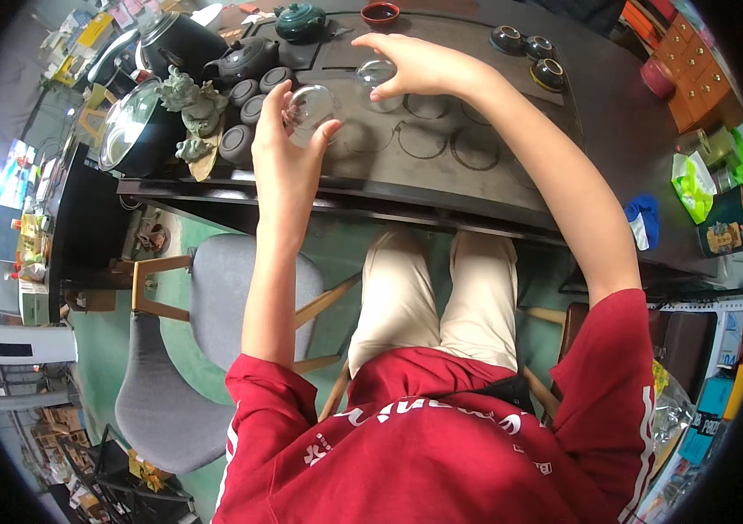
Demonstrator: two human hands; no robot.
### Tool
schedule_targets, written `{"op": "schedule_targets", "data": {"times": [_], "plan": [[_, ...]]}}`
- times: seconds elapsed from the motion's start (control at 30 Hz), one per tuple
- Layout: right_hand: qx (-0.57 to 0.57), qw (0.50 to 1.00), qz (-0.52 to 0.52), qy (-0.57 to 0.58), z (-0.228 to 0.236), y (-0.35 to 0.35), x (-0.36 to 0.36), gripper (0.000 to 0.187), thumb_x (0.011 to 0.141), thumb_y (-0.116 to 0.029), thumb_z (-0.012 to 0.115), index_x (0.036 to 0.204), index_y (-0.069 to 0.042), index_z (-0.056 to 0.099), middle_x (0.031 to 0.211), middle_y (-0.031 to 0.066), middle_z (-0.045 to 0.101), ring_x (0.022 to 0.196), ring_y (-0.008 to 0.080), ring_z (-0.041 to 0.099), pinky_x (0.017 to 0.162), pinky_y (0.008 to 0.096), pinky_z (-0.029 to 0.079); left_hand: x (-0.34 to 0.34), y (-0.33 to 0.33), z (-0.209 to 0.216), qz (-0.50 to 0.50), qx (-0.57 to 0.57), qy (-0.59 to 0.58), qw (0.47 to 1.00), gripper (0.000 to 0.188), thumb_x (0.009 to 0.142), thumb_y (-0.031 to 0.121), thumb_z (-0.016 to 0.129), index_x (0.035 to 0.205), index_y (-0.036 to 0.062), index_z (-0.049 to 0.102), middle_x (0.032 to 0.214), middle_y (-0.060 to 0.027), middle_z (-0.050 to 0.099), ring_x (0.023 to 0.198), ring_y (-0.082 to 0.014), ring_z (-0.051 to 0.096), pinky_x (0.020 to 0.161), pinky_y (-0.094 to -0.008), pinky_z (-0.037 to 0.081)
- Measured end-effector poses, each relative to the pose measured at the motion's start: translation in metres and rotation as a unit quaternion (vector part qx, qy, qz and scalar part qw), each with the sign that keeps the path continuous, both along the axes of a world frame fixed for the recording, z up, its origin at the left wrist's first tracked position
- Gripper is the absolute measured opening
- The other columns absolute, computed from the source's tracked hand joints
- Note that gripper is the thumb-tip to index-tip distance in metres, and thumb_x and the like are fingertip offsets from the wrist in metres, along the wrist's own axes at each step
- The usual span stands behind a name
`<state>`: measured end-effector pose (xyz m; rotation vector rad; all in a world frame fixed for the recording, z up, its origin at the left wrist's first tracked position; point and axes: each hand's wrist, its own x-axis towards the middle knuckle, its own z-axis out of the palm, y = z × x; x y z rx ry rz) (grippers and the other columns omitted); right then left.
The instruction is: Cleaning glass cups on a tea tray and wiping down the wooden parts of a chair with a blue cloth.
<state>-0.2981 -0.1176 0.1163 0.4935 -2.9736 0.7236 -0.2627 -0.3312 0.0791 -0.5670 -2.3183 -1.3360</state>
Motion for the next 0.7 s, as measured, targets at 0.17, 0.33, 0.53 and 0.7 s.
{"op": "schedule_targets", "data": {"times": [0.17,0.33,0.53,0.7], "plan": [[-0.004,0.998,0.025,0.050,0.002,-0.007,-0.003,0.069,0.070,-0.022,0.076,0.130,-0.010,0.045,0.121,0.0216,0.054,0.115,0.0313,0.053,0.096,0.0393,0.043,-0.001,-0.010,-0.005,0.006,0.006,-0.023,1.000,0.063,0.074,0.007,0.077,0.128,0.0041,0.045,0.119,-0.0170,0.057,0.107,-0.0210,0.057,0.093,-0.0333,0.049],[-0.084,0.988,0.002,0.130,0.009,-0.013,-0.019,0.069,0.065,-0.023,0.076,0.123,0.001,0.048,0.113,0.0224,0.060,0.105,0.0313,0.059,0.089,0.0368,0.047,0.003,-0.010,-0.004,0.010,0.012,-0.018,1.000,0.062,0.074,0.006,0.076,0.128,0.0042,0.045,0.120,-0.0174,0.057,0.108,-0.0206,0.057,0.093,-0.0328,0.048],[-0.051,0.994,0.016,0.094,-0.009,-0.031,-0.035,0.071,0.069,-0.028,0.077,0.129,-0.009,0.044,0.114,0.0217,0.059,0.110,0.0311,0.057,0.092,0.0379,0.046,0.002,-0.011,-0.010,0.015,0.015,-0.018,1.000,0.063,0.073,0.005,0.077,0.127,0.0042,0.045,0.118,-0.0176,0.058,0.106,-0.0194,0.057,0.091,-0.0317,0.049],[-0.057,0.996,0.019,0.073,-0.011,-0.037,-0.037,0.071,0.068,-0.027,0.077,0.128,-0.009,0.044,0.115,0.0222,0.058,0.111,0.0323,0.056,0.093,0.0385,0.045,0.001,-0.012,-0.013,0.020,0.008,-0.016,1.000,0.064,0.073,0.006,0.077,0.127,0.0046,0.045,0.119,-0.0168,0.058,0.105,-0.0191,0.058,0.091,-0.0315,0.049]]}}
